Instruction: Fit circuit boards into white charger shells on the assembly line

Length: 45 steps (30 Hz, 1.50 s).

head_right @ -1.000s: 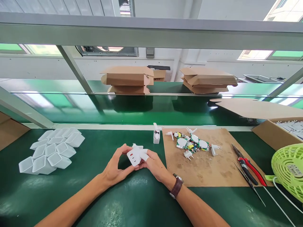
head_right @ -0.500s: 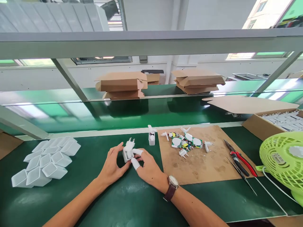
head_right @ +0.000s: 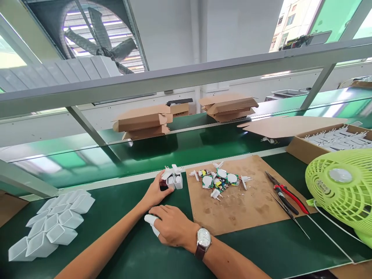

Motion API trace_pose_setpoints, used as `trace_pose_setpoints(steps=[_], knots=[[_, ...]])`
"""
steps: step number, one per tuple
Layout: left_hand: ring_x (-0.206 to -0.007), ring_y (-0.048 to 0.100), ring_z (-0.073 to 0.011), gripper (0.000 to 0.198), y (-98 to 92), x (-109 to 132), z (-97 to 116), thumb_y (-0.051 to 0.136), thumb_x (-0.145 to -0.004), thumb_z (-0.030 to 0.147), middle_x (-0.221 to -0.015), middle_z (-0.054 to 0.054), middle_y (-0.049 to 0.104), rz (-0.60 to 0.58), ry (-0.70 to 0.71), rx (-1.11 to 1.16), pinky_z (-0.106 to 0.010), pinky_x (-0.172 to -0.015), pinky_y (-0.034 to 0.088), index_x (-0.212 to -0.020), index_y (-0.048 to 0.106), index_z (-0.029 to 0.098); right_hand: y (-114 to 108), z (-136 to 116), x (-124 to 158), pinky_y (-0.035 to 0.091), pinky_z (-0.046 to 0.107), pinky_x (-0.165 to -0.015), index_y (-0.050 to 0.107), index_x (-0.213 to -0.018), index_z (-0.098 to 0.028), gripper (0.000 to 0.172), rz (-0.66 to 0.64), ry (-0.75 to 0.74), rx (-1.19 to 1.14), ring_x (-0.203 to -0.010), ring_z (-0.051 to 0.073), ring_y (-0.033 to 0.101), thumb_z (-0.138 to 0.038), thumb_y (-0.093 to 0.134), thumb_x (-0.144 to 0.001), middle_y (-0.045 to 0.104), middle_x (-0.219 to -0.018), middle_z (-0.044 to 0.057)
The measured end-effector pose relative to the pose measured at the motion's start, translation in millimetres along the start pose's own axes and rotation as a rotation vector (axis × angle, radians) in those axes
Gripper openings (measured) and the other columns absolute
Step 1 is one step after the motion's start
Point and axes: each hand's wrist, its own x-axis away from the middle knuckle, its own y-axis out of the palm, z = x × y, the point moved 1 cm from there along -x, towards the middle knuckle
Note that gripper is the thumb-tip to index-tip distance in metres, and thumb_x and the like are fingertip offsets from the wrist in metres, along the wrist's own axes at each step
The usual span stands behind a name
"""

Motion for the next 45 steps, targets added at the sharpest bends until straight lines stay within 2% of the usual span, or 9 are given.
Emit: trace_pose_setpoints(steps=[5, 9, 14, 19, 22, 26, 32, 38, 45], knots=[[-0.111, 0.070, -0.0241, 0.080, -15.8, 32.7, -11.4, 0.076, -0.074, 0.019, -0.140, -0.014, 0.062, 0.027, 0.072, -0.062, -0.046, -0.100, 0.058, -0.147, 0.042, 0.022, -4.0, -4.8, -2.4, 0.059, 0.041, -0.085, 0.068, -0.103, -0.015, 0.024, -0.045, -0.008, -0.057, -0.101, 0.027, 0.068, -0.007, 0.057, -0.082, 0.069, -0.120, 0.017], [-0.127, 0.063, -0.0271, 0.057, -89.6, 73.2, -14.8, 0.070, -0.085, 0.023, -0.140, -0.012, 0.062, 0.152, 0.249, -0.480, -0.051, -0.107, 0.053, -0.139, 0.052, 0.025, -8.2, -15.3, -2.1, 0.059, 0.044, -0.084, 0.069, -0.091, -0.017, 0.026, -0.010, -0.038, -0.088, -0.100, 0.029, 0.069, -0.003, 0.049, -0.083, 0.070, -0.119, 0.019], [-0.123, 0.061, -0.0385, 0.024, -196.0, 136.5, -17.2, 0.068, -0.088, 0.036, -0.123, -0.018, 0.068, 0.500, 0.113, -1.117, -0.060, -0.103, 0.051, -0.104, 0.070, 0.019, -7.3, -22.5, -1.0, 0.060, 0.044, -0.086, 0.069, -0.090, -0.021, 0.036, 0.026, -0.057, -0.153, -0.102, 0.026, 0.069, 0.002, 0.041, -0.086, 0.072, -0.119, 0.015], [-0.128, 0.051, -0.0505, 0.039, -238.7, 190.9, -44.2, 0.054, -0.093, 0.048, -0.120, -0.025, 0.066, 0.420, -0.128, -1.378, -0.066, -0.086, 0.053, -0.083, 0.073, 0.016, -10.8, -21.9, -7.0, 0.059, 0.042, -0.082, 0.068, -0.110, -0.016, 0.033, -0.005, -0.047, -0.145, -0.098, 0.026, 0.069, -0.004, 0.043, -0.092, 0.071, -0.117, 0.018], [-0.117, 0.058, -0.0464, 0.049, -233.8, 188.0, -61.2, 0.042, -0.097, 0.049, -0.108, -0.018, 0.070, 0.405, -0.017, -1.288, -0.065, -0.084, 0.053, -0.065, 0.067, 0.021, -21.0, -9.8, -12.5, 0.057, 0.042, -0.087, 0.065, -0.119, -0.016, 0.034, 0.024, 0.007, -0.083, -0.104, 0.026, 0.068, -0.006, 0.044, -0.093, 0.070, -0.122, 0.018], [-0.098, 0.067, -0.0350, 0.049, -190.0, 156.0, -53.7, 0.047, -0.094, 0.059, -0.111, -0.013, 0.069, 0.394, 0.233, -0.997, -0.053, -0.086, 0.057, -0.067, 0.065, 0.023, -54.0, 21.2, -15.9, 0.053, 0.043, -0.100, 0.062, -0.125, -0.018, 0.034, 0.102, 0.246, 0.046, -0.119, 0.027, 0.063, -0.009, 0.046, -0.096, 0.065, -0.130, 0.015], [-0.101, 0.073, -0.0235, 0.037, -107.4, 105.0, -22.1, 0.052, -0.098, 0.050, -0.134, -0.009, 0.064, 0.091, 0.414, -0.629, -0.033, -0.082, 0.061, -0.075, 0.063, 0.023, -104.9, 66.3, 19.4, 0.047, 0.050, -0.098, 0.065, -0.107, -0.013, 0.027, -0.207, 0.801, 0.471, -0.114, 0.036, 0.059, -0.006, 0.054, -0.083, 0.066, -0.119, 0.022], [-0.107, 0.072, -0.0224, 0.026, -59.3, 74.5, -24.8, 0.057, -0.096, 0.041, -0.133, -0.011, 0.064, 0.032, 0.436, -0.391, -0.031, -0.085, 0.062, -0.079, 0.060, 0.022, -107.8, 72.1, 57.5, 0.047, 0.049, -0.093, 0.064, -0.093, -0.016, 0.028, -0.273, 0.811, 0.554, -0.105, 0.036, 0.060, 0.002, 0.051, -0.077, 0.069, -0.107, 0.020], [-0.107, 0.072, -0.0221, 0.025, -60.9, 91.5, -40.5, 0.058, -0.097, 0.041, -0.136, -0.012, 0.061, 0.050, 0.425, -0.365, -0.030, -0.084, 0.061, -0.082, 0.058, 0.021, -112.3, 79.0, 56.1, 0.045, 0.049, -0.105, 0.065, -0.102, -0.017, 0.037, -0.294, 0.734, 0.481, -0.124, 0.033, 0.057, 0.001, 0.051, -0.073, 0.063, -0.135, 0.017]])
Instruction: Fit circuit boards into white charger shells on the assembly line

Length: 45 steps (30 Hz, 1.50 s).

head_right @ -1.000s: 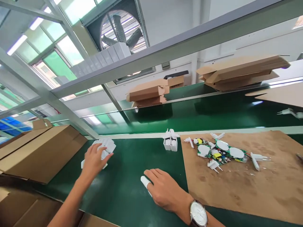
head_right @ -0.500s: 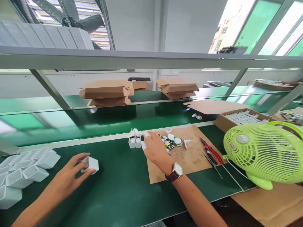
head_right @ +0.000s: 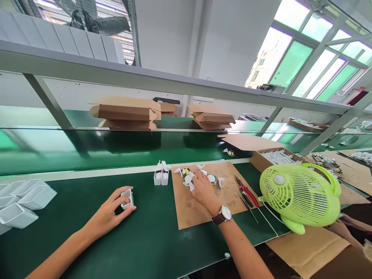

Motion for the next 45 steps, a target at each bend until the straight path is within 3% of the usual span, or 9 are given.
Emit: trace_pose_setpoints(steps=[11, 17, 20, 24, 28, 32, 37, 42, 45], knots=[[-0.083, 0.071, -0.0177, 0.020, -5.1, 5.4, 10.2, 0.059, -0.095, 0.037, -0.134, -0.010, 0.063, -0.009, 0.001, 0.052, -0.030, -0.068, 0.059, -0.082, 0.063, 0.022, -20.7, -19.1, 9.5, 0.052, 0.051, -0.104, 0.066, -0.116, -0.020, 0.037, 0.026, -0.008, -0.263, -0.123, 0.032, 0.062, -0.010, 0.054, -0.082, 0.066, -0.132, 0.014], [-0.073, 0.068, -0.0153, 0.009, -3.2, 4.6, 16.8, 0.063, -0.091, 0.032, -0.134, -0.009, 0.061, -0.029, -0.009, 0.086, -0.028, -0.063, 0.057, -0.089, 0.061, 0.023, -28.4, -75.1, 9.7, 0.061, 0.041, -0.081, 0.071, -0.113, -0.023, 0.027, -0.370, 0.024, -0.952, -0.086, 0.024, 0.073, -0.040, 0.059, -0.096, 0.078, -0.099, 0.006], [-0.081, 0.070, -0.0168, 0.008, -3.4, 5.4, 15.5, 0.064, -0.091, 0.030, -0.136, -0.009, 0.060, -0.041, -0.011, 0.075, -0.029, -0.069, 0.058, -0.091, 0.060, 0.023, -10.0, -101.8, -5.0, 0.059, 0.037, -0.082, 0.074, -0.104, -0.022, 0.024, -0.437, -0.109, -0.902, -0.086, 0.022, 0.071, -0.029, 0.052, -0.099, 0.077, -0.097, 0.005], [-0.096, 0.070, -0.0197, 0.007, -7.5, 6.4, 9.0, 0.063, -0.092, 0.028, -0.139, -0.009, 0.057, -0.046, -0.035, 0.068, -0.030, -0.076, 0.058, -0.093, 0.059, 0.023, 4.1, -115.3, -27.2, 0.053, 0.042, -0.097, 0.072, -0.112, -0.018, 0.032, -0.282, -0.151, -0.650, -0.103, 0.026, 0.067, -0.011, 0.049, -0.091, 0.073, -0.107, 0.010], [-0.095, 0.070, -0.0195, 0.010, -10.9, 6.3, 6.1, 0.066, -0.090, 0.026, -0.141, -0.010, 0.055, -0.048, -0.050, 0.094, -0.032, -0.079, 0.059, -0.095, 0.058, 0.023, 1.5, -118.4, -31.5, 0.053, 0.044, -0.102, 0.062, -0.132, -0.019, 0.036, -0.298, -0.240, -0.504, -0.115, 0.028, 0.065, -0.025, 0.056, -0.097, 0.069, -0.123, 0.014], [-0.105, 0.070, -0.0233, 0.029, -11.8, 5.7, 8.3, 0.072, -0.085, 0.023, -0.142, -0.012, 0.055, -0.062, -0.085, 0.171, -0.036, -0.087, 0.061, -0.110, 0.058, 0.024, 4.1, -113.1, -19.9, 0.048, 0.052, -0.111, 0.056, -0.139, -0.016, 0.064, -0.418, -0.441, -0.414, -0.134, 0.036, 0.054, -0.025, 0.079, -0.080, 0.058, -0.142, 0.019], [-0.127, 0.062, -0.0295, 0.063, -12.1, 5.8, 9.7, 0.077, -0.082, 0.023, -0.145, -0.014, 0.052, -0.156, -0.113, 0.240, -0.043, -0.103, 0.056, -0.138, 0.046, 0.025, 16.3, -89.9, -13.0, 0.051, 0.047, -0.112, 0.041, -0.153, -0.026, 0.072, -0.408, -0.397, -0.505, -0.135, 0.028, 0.056, -0.010, 0.060, -0.085, 0.056, -0.144, 0.012], [-0.135, 0.053, -0.0349, 0.084, -13.8, 7.2, 8.4, 0.083, -0.079, 0.034, -0.149, -0.016, 0.048, -0.192, -0.154, 0.172, -0.054, -0.113, 0.046, -0.149, 0.038, 0.026, 27.0, -81.1, -12.2, 0.056, 0.045, -0.106, 0.049, -0.146, -0.028, 0.060, -0.324, -0.384, -0.665, -0.124, 0.026, 0.065, -0.013, 0.057, -0.089, 0.063, -0.137, 0.009], [-0.136, 0.051, -0.0356, 0.087, -16.3, 7.4, 8.4, 0.081, -0.080, 0.037, -0.148, -0.016, 0.050, -0.227, -0.162, 0.147, -0.058, -0.114, 0.044, -0.152, 0.034, 0.025, 28.2, -86.1, -9.7, 0.052, 0.049, -0.111, 0.046, -0.148, -0.026, 0.063, -0.258, -0.441, -0.670, -0.133, 0.028, 0.058, -0.010, 0.056, -0.088, 0.060, -0.141, 0.012]])
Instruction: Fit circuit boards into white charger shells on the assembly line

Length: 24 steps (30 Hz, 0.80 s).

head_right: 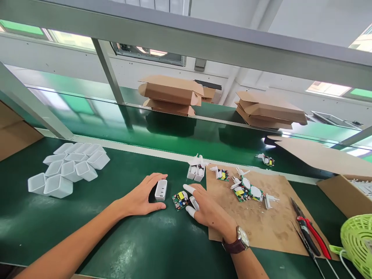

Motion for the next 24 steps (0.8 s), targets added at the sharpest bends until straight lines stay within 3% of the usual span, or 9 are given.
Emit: trace_pose_setpoints(steps=[2, 5, 7, 10, 14, 18, 24], knots=[[-0.136, 0.051, -0.0352, 0.086, -1.0, 0.2, 0.3, 0.079, -0.082, 0.034, -0.149, -0.016, 0.050, -0.019, -0.002, -0.001, -0.058, -0.113, 0.044, -0.153, 0.032, 0.025, 2.3, -3.7, -0.6, 0.050, 0.049, -0.114, 0.049, -0.146, -0.022, 0.061, 0.001, -0.045, 0.024, -0.140, 0.029, 0.052, -0.006, 0.055, -0.087, 0.056, -0.146, 0.014], [-0.133, 0.054, -0.0325, 0.080, -0.3, -0.1, -0.4, 0.072, -0.085, 0.024, -0.147, -0.015, 0.052, -0.003, -0.007, 0.030, -0.055, -0.113, 0.047, -0.154, 0.031, 0.024, 3.9, -8.9, -2.8, 0.058, 0.047, -0.103, 0.055, -0.139, -0.023, 0.056, 0.041, -0.067, 0.017, -0.123, 0.027, 0.063, -0.007, 0.060, -0.086, 0.064, -0.130, 0.013], [-0.128, 0.060, -0.0297, 0.076, 1.7, -0.9, -1.4, 0.069, -0.086, 0.020, -0.143, -0.014, 0.056, 0.045, -0.016, 0.056, -0.050, -0.109, 0.051, -0.152, 0.033, 0.024, 3.9, -12.9, -5.1, 0.062, 0.044, -0.095, 0.054, -0.139, -0.025, 0.056, 0.132, -0.076, -0.014, -0.111, 0.026, 0.066, -0.012, 0.066, -0.086, 0.066, -0.121, 0.011], [-0.119, 0.066, -0.0263, 0.075, 5.3, -2.4, -1.6, 0.070, -0.086, 0.021, -0.137, -0.012, 0.062, 0.132, 0.004, 0.065, -0.045, -0.103, 0.057, -0.152, 0.035, 0.026, 4.1, -20.9, -8.4, 0.062, 0.043, -0.092, 0.050, -0.139, -0.026, 0.052, 0.316, -0.125, -0.060, -0.110, 0.024, 0.066, -0.015, 0.064, -0.089, 0.063, -0.122, 0.011], [-0.120, 0.065, -0.0256, 0.077, 9.1, -4.2, 3.5, 0.068, -0.088, 0.018, -0.135, -0.010, 0.065, 0.224, 0.154, 0.022, -0.046, -0.104, 0.056, -0.155, 0.031, 0.029, 8.8, -31.0, -9.7, 0.064, 0.042, -0.089, 0.049, -0.135, -0.025, 0.045, 0.464, -0.187, 0.049, -0.112, 0.025, 0.064, -0.012, 0.059, -0.093, 0.057, -0.126, 0.014], [-0.126, 0.061, -0.0279, 0.078, 12.9, -4.6, 7.5, 0.063, -0.089, 0.012, -0.138, -0.012, 0.064, 0.246, 0.240, -0.032, -0.050, -0.106, 0.053, -0.156, 0.029, 0.029, 16.1, -35.5, -7.9, 0.065, 0.046, -0.089, 0.049, -0.129, -0.021, 0.037, 0.472, -0.280, 0.201, -0.117, 0.029, 0.063, -0.008, 0.054, -0.095, 0.056, -0.128, 0.017], [-0.130, 0.057, -0.0279, 0.075, 16.4, -3.5, 6.4, 0.061, -0.090, 0.011, -0.142, -0.011, 0.061, 0.220, 0.216, -0.040, -0.051, -0.109, 0.051, -0.156, 0.030, 0.029, 17.1, -38.8, -5.0, 0.066, 0.047, -0.088, 0.048, -0.127, -0.019, 0.038, 0.426, -0.278, 0.235, -0.118, 0.031, 0.062, -0.004, 0.054, -0.093, 0.056, -0.132, 0.020]])
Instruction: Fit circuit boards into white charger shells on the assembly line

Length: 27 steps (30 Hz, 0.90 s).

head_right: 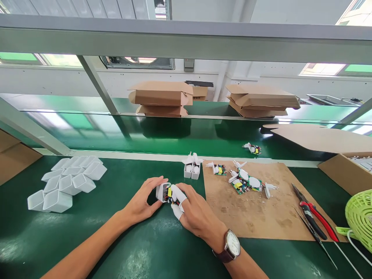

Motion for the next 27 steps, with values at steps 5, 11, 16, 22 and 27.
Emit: trace_pose_setpoints(steps=[5, 11, 16, 22, 27], knots=[[-0.132, 0.054, -0.0274, 0.077, 0.5, -0.9, 1.6, 0.060, -0.090, 0.009, -0.144, -0.010, 0.062, -0.016, 0.010, 0.007, -0.050, -0.109, 0.051, -0.157, 0.028, 0.030, -1.0, -3.4, -1.5, 0.065, 0.047, -0.089, 0.046, -0.137, -0.013, 0.047, -0.017, 0.009, 0.071, -0.119, 0.032, 0.063, -0.001, 0.050, -0.091, 0.057, -0.133, 0.022], [-0.132, 0.055, -0.0278, 0.078, 1.9, -0.8, 2.6, 0.060, -0.090, 0.008, -0.142, -0.009, 0.063, -0.032, -0.014, 0.043, -0.053, -0.111, 0.050, -0.157, 0.027, 0.031, -1.9, -5.3, -2.5, 0.065, 0.048, -0.087, 0.046, -0.139, -0.010, 0.052, -0.065, 0.038, 0.077, -0.117, 0.033, 0.064, 0.001, 0.045, -0.089, 0.061, -0.129, 0.022], [-0.132, 0.055, -0.0273, 0.077, 2.5, -1.6, 3.3, 0.060, -0.090, 0.009, -0.142, -0.009, 0.062, -0.044, -0.031, 0.061, -0.053, -0.110, 0.051, -0.156, 0.029, 0.031, -2.1, -4.8, -2.1, 0.065, 0.049, -0.084, 0.050, -0.133, -0.014, 0.044, -0.094, 0.043, 0.101, -0.111, 0.034, 0.065, -0.001, 0.044, -0.091, 0.062, -0.128, 0.022], [-0.129, 0.058, -0.0268, 0.071, 0.2, -4.9, 6.9, 0.061, -0.091, 0.012, -0.139, -0.010, 0.062, -0.023, -0.020, 0.039, -0.051, -0.109, 0.053, -0.154, 0.033, 0.030, -3.1, -4.8, -2.9, 0.064, 0.049, -0.089, 0.051, -0.132, -0.014, 0.045, -0.088, 0.037, 0.095, -0.114, 0.032, 0.063, 0.000, 0.046, -0.090, 0.060, -0.133, 0.021], [-0.129, 0.060, -0.0269, 0.074, -1.0, -5.8, 8.9, 0.062, -0.091, 0.013, -0.138, -0.010, 0.063, -0.030, -0.026, 0.030, -0.049, -0.109, 0.053, -0.155, 0.031, 0.032, -4.4, -5.6, -4.5, 0.064, 0.048, -0.085, 0.049, -0.130, -0.012, 0.043, -0.092, 0.024, 0.095, -0.109, 0.032, 0.064, 0.001, 0.043, -0.090, 0.061, -0.129, 0.022]])
